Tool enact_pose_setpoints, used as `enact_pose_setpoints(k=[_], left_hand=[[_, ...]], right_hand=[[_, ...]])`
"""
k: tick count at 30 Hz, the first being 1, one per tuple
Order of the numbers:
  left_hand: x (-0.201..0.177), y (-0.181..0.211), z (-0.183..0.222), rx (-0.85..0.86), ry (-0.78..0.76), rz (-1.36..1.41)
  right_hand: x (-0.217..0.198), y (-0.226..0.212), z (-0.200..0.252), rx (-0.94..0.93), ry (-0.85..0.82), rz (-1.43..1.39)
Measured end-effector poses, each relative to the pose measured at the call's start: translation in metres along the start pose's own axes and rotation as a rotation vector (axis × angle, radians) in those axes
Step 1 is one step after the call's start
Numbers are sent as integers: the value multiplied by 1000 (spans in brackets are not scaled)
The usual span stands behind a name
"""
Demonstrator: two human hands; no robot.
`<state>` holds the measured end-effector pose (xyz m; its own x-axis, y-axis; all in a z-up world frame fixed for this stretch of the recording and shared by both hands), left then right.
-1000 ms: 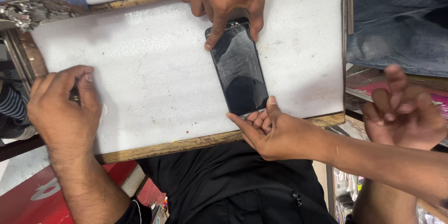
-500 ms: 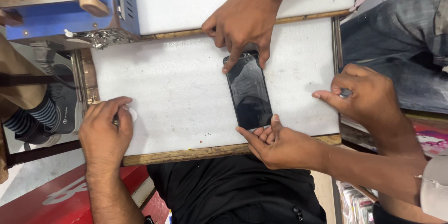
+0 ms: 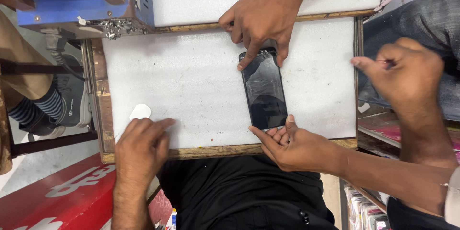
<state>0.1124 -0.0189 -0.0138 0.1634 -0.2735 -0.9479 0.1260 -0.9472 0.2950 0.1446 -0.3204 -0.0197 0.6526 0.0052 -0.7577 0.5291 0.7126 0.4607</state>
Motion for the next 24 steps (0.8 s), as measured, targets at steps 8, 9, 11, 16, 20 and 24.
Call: enact_pose_setpoints(k=[8,9,11,16,20,24], left_hand=[[-7,37,17,128,-14,64],[-9,38,18,118,-22,70],[-15,39,23,98,-39,82],[-31,40,43,94,3,162],[-30,34,65,-1,-134,162],[-24,29,90,-72,-273,217]], right_hand=[[-7,15,3,264,75,-26],[-8,18,4,350,99,-57],[-5,14,2,322,91,-68],[2,1,-2,251,56,-65],[7,-7,-3,140,7,-39],[-1,5,-1,322,77,-131]])
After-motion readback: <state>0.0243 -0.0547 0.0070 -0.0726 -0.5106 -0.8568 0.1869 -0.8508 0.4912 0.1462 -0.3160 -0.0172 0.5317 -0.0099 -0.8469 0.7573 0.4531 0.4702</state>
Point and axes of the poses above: each hand's wrist, its own z-axis away from the middle knuckle, its own x-axis out of the palm, y = z × x, the point moved 5 cm from there along -z, towards the middle knuckle, and after that the axes turned 14 degrees about y, right-handed, at the moved point
